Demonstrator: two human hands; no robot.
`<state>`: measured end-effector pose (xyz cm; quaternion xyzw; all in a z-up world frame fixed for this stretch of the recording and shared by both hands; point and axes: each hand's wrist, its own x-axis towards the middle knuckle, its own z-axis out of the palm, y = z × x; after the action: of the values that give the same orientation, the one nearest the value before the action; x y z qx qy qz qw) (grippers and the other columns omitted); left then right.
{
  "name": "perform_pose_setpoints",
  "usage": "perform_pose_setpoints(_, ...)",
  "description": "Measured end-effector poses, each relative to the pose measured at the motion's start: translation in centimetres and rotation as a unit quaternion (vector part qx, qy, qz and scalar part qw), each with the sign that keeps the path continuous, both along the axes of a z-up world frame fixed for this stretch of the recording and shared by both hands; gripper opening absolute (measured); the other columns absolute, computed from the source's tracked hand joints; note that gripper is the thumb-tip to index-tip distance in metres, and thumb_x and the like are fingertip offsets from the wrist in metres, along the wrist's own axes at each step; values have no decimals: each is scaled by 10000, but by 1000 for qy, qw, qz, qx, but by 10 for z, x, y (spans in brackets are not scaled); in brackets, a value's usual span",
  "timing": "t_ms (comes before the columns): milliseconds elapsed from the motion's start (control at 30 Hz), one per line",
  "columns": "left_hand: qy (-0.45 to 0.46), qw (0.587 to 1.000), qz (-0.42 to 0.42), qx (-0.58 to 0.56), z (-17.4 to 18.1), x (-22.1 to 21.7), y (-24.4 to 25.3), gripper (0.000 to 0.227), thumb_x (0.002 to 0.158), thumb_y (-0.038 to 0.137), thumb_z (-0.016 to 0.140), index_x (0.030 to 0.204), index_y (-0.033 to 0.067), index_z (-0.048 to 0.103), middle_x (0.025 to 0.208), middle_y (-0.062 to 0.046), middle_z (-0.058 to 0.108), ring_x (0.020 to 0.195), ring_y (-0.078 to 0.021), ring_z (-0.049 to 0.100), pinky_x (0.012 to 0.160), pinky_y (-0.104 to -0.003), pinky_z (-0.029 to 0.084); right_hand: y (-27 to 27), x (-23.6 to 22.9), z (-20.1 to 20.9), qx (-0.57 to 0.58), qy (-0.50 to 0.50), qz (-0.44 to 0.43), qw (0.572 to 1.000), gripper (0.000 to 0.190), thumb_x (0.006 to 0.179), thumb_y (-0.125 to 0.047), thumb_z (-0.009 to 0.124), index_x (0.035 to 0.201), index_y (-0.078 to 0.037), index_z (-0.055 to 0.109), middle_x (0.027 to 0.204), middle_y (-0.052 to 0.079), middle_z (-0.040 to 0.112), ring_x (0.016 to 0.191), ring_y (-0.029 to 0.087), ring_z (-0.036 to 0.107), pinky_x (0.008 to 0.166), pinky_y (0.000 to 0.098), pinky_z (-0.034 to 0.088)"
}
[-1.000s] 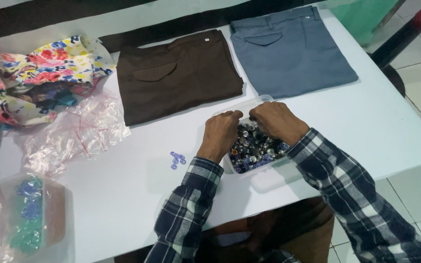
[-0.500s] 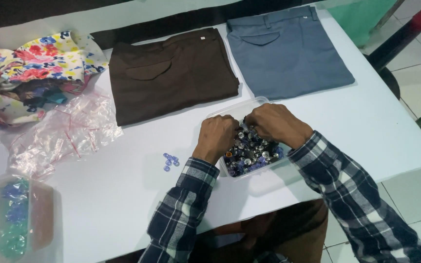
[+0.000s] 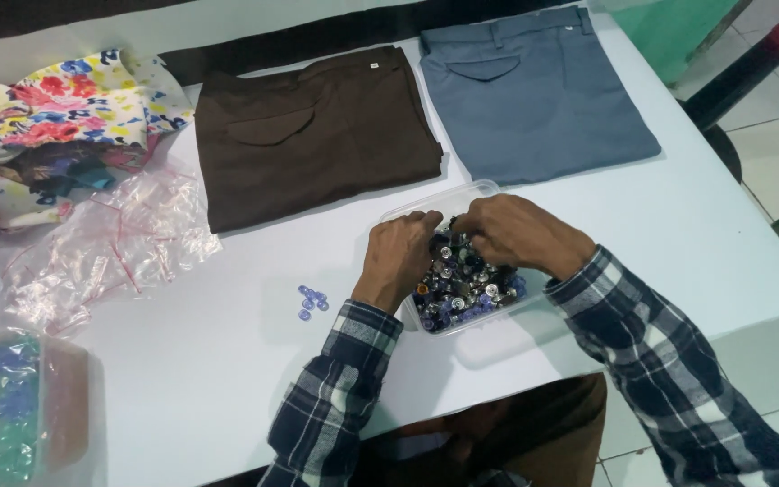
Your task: The person picks small buttons one by one from a plastic tray and a transparent bag, placing them onto the white surface of a workstation tabletop.
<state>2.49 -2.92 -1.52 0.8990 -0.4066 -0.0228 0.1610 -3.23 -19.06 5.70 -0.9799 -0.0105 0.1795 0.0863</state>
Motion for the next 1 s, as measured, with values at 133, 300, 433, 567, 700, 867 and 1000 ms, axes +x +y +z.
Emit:
perform_pose_setpoints(133,8,1000,1,-13,-15,6,-2,231,950,75,535,1117,160,670,1037,-53,734,979,-233,714,915,-375,552,-6,3,-49,-62,10,61,996,224,901,-159,595,1028,-61,753,878,126,765,807,249,736,738,326,605)
perform_pose_setpoints(300,19,1000,7,-16,-13,3,-2,222,954,74,565,1131,168,662,1092,-57,731,1029,-229,706,966,-399,536,-2,-1,-42,-80,-115,21,990,228,832,-119,598,1017,-2,664,803,151,714,767,321,751,606,430,590)
perform_pose_setpoints(433,25,1000,3,-14,-16,5,-2,239,957,65,562,1155,167,650,1117,-59,726,1046,-228,701,981,-405,529,3,3,-57,-56,-20,73,996,227,846,-155,609,936,22,719,817,203,749,784,371,741,650,454,579)
perform_pose_setpoints(567,18,1000,-2,-20,-20,5,-2,296,952,25,545,1193,164,649,1118,-78,726,1044,-234,705,970,-400,538,-5,4,-61,-77,-118,29,990,191,815,-52,582,980,-14,669,772,123,698,733,311,740,609,416,593)
perform_pose_setpoints(700,14,1000,2,-22,-16,5,-2,298,951,25,540,1190,164,653,1122,-83,728,1043,-239,706,964,-403,540,10,-3,-34,-36,-61,15,997,188,840,-87,604,1003,-11,658,789,144,722,776,354,755,650,453,596)
perform_pose_setpoints(867,22,1000,-1,4,-18,6,-2,300,952,38,546,1197,176,650,1097,-68,728,1023,-232,711,944,-391,551,-14,11,-85,-60,-75,39,995,167,799,-61,676,948,9,653,761,149,718,752,328,751,627,424,596)
perform_pose_setpoints(1000,63,998,-16,21,-3,10,0,282,898,54,594,1141,164,685,1040,-72,733,966,-276,723,885,-417,580,-16,8,-77,-60,-104,27,992,173,787,10,634,953,55,654,774,198,720,784,382,751,643,458,597)
